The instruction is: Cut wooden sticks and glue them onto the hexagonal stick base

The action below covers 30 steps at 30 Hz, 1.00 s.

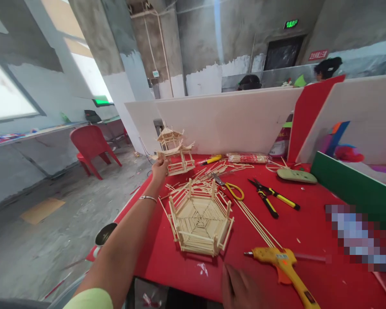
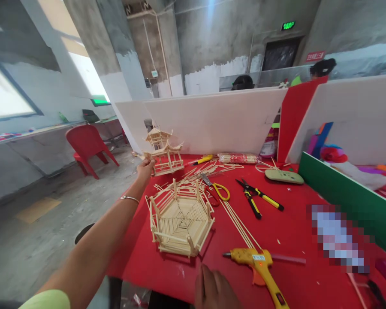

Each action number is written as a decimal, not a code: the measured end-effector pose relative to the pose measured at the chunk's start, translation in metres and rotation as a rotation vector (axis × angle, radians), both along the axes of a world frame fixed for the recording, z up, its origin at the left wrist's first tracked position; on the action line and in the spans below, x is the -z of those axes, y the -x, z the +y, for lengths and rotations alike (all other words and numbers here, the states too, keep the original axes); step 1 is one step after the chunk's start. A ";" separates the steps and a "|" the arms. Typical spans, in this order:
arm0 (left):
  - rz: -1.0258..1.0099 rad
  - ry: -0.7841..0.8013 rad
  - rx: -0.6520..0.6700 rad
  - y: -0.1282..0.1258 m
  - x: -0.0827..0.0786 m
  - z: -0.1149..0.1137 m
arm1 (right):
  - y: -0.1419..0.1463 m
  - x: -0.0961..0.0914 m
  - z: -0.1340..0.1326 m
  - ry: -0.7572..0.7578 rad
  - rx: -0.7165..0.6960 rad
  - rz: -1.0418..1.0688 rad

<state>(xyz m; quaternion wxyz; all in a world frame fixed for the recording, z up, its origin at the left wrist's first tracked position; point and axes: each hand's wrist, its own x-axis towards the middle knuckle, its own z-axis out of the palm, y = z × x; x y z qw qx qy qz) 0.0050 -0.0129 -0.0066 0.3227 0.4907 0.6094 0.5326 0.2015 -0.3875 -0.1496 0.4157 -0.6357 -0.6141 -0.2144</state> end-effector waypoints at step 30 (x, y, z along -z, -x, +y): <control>-0.093 -0.178 -0.169 0.013 0.044 -0.166 | 0.005 -0.035 -0.007 0.188 0.125 0.065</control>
